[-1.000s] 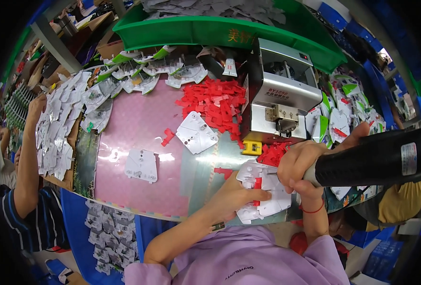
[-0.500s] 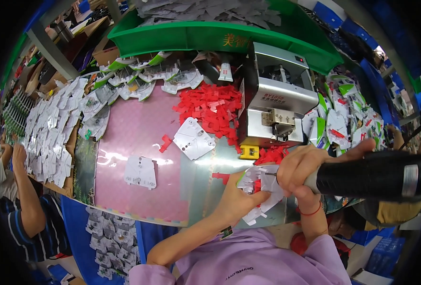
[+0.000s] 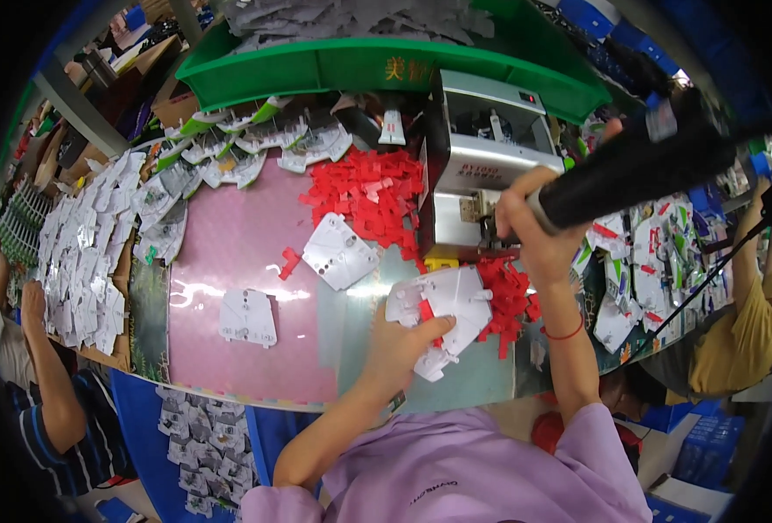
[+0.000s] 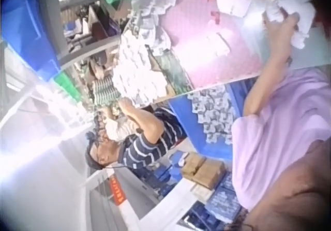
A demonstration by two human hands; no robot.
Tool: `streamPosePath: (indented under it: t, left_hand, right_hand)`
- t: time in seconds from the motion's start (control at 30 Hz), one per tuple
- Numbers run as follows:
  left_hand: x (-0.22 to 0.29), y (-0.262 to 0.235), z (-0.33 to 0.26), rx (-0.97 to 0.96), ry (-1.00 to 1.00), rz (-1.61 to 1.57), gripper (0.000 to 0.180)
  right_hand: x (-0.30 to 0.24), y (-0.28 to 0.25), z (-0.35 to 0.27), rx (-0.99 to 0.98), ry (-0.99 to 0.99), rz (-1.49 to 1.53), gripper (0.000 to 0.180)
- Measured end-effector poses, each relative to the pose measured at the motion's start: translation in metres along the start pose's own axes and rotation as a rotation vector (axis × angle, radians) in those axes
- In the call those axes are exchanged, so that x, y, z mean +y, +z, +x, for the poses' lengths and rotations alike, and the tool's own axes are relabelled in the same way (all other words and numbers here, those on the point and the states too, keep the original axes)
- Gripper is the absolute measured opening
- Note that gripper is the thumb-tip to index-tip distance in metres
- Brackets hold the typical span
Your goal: The person assembles plastic housings with internal components and red plastic tabs by hand, using a handheld pneumatic tool to secure the parts together.
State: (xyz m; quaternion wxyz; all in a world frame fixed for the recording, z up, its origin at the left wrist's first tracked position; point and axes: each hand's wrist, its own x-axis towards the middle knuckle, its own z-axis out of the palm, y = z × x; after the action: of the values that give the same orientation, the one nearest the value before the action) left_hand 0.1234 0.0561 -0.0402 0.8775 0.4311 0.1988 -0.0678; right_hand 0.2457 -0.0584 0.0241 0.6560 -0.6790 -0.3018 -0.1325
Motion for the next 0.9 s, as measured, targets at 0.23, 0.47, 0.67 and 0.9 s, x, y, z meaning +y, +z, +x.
streamPosePath:
  t: [0.23,0.47,0.67,0.9]
  left_hand:
    - [0.004,-0.002,0.003,-0.008,-0.003,-0.108,0.041]
    - [0.005,-0.003,-0.001,-0.035,-0.061,-0.148,0.039]
    - [0.007,0.003,-0.009,-0.042,-0.050,-0.137,0.036]
    - [0.011,0.005,-0.012,-0.086,-0.092,-0.121,0.034]
  right_hand:
    - [-0.013,-0.002,-0.020,-0.053,0.219,0.434,0.008]
    - [-0.032,-0.005,-0.053,-0.366,0.221,0.730,0.017]
    - [-0.030,-0.006,-0.070,-0.395,0.278,0.729,0.016]
    - [-0.036,-0.006,-0.049,-0.705,0.026,0.556,0.048]
